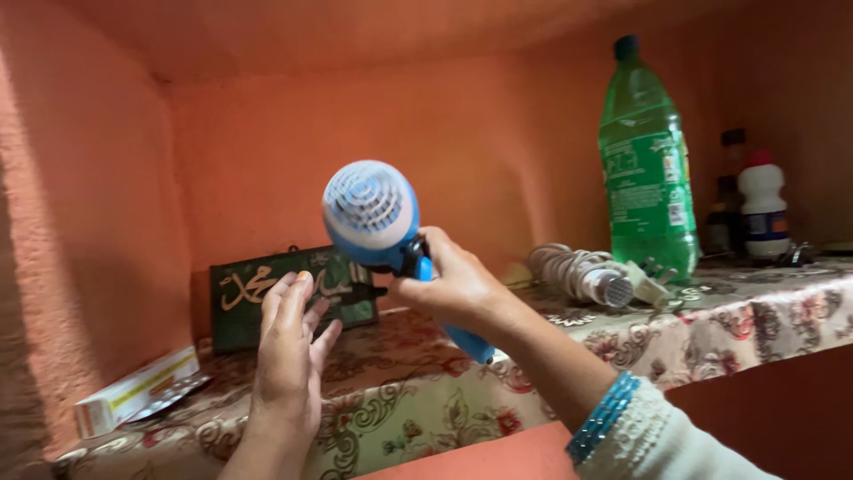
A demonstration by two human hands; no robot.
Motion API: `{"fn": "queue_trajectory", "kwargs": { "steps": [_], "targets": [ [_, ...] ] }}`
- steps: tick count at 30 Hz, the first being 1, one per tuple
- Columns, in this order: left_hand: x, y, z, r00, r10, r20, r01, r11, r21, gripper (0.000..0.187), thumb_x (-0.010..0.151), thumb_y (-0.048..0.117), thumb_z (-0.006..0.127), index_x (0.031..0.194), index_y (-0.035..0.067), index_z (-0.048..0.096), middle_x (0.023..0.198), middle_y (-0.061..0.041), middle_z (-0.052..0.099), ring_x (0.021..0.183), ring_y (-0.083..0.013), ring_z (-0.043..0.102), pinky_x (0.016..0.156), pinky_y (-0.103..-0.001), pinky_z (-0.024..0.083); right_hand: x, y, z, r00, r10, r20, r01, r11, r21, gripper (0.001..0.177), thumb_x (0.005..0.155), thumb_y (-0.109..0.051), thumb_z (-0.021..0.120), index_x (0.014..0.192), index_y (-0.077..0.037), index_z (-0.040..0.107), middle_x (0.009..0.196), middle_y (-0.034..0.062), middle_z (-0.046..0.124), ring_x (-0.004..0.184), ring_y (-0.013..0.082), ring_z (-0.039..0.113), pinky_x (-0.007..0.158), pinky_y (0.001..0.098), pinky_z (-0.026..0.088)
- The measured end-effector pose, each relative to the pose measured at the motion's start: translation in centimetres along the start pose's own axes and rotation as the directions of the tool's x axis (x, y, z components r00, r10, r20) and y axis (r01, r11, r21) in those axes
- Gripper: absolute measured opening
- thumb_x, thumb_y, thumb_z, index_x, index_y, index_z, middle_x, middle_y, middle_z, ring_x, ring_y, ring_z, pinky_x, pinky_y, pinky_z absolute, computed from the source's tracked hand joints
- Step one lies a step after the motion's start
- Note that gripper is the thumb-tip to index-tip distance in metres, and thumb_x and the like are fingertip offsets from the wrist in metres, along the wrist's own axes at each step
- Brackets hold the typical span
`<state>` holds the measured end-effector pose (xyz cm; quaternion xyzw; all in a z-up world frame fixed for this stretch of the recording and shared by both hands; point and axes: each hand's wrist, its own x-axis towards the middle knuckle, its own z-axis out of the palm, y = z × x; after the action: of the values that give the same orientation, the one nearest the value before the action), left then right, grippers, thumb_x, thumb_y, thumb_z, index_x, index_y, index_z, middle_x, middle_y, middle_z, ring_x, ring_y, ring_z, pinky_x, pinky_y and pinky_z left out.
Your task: The person moves a hairdryer and a green soda bottle from a wall shelf to the floor. They then use a cloth to wipe the shelf surface and a decorative plaque, returning the plaque to the shelf afterward.
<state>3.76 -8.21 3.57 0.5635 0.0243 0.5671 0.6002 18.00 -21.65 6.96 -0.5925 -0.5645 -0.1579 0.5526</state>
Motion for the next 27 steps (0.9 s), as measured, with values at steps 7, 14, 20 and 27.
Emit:
{"fn": "queue_trajectory", "kwargs": {
  "steps": [7, 14, 20, 27],
  "targets": [
    [-0.1, -2.6, 5.7, 0.996, 0.004, 0.086, -0.002, 1.000, -0.024, 0.065, 0.092, 0.040, 0.055, 0.146, 0.009, 0.038, 0.147, -0.011, 0.047, 0.140, -0.0279, 0.045, 0.110, -0.048, 0.040, -1.6, 0.2, -8.1, 0.999, -0.021, 0.034, 0.006, 0.919, 0.394, 0.042, 0.076, -0.013, 0.069, 0.117, -0.003, 0.064, 0.094, 0.0065, 0.070, 0.083, 0.0135, 0.065, 0.077, 0.0295, 0.056],
    [-1.9, -6.0, 14.0, 0.985, -0.042, 0.165, 0.043, 0.999, 0.001, 0.068, 0.091, 0.040, 0.059, 0.148, 0.010, 0.038, 0.149, -0.009, 0.047, 0.141, -0.0234, 0.046, 0.109, -0.044, 0.041, -4.2, 1.4, -16.8, 0.985, 0.163, -0.059, -0.100, 0.812, 0.575, 0.034, 0.078, -0.010, 0.070, 0.110, -0.001, 0.062, 0.098, 0.0080, 0.072, 0.090, 0.0170, 0.071, 0.088, 0.0342, 0.060],
    [-4.0, -8.6, 21.6, 0.981, -0.087, 0.173, 0.079, 0.995, 0.053, 0.073, 0.086, 0.041, 0.062, 0.148, 0.011, 0.039, 0.152, -0.009, 0.047, 0.139, -0.0208, 0.048, 0.107, -0.042, 0.041, -7.4, 4.0, -24.8, 0.994, 0.047, -0.096, 0.021, 0.798, 0.602, 0.033, 0.084, -0.013, 0.069, 0.114, 0.002, 0.063, 0.101, 0.0078, 0.070, 0.094, 0.0164, 0.069, 0.093, 0.0340, 0.059],
    [-5.5, -11.9, 28.5, 0.989, 0.009, 0.148, -0.027, 0.992, 0.122, 0.083, 0.081, 0.032, 0.074, 0.150, 0.006, 0.034, 0.155, -0.011, 0.041, 0.142, -0.0225, 0.041, 0.112, -0.039, 0.037, -10.1, 6.7, -32.8, 0.949, 0.248, -0.192, -0.104, 0.826, 0.555, 0.035, 0.083, -0.015, 0.066, 0.113, 0.001, 0.064, 0.096, 0.0102, 0.071, 0.089, 0.0181, 0.070, 0.075, 0.0352, 0.056]
  ]
}}
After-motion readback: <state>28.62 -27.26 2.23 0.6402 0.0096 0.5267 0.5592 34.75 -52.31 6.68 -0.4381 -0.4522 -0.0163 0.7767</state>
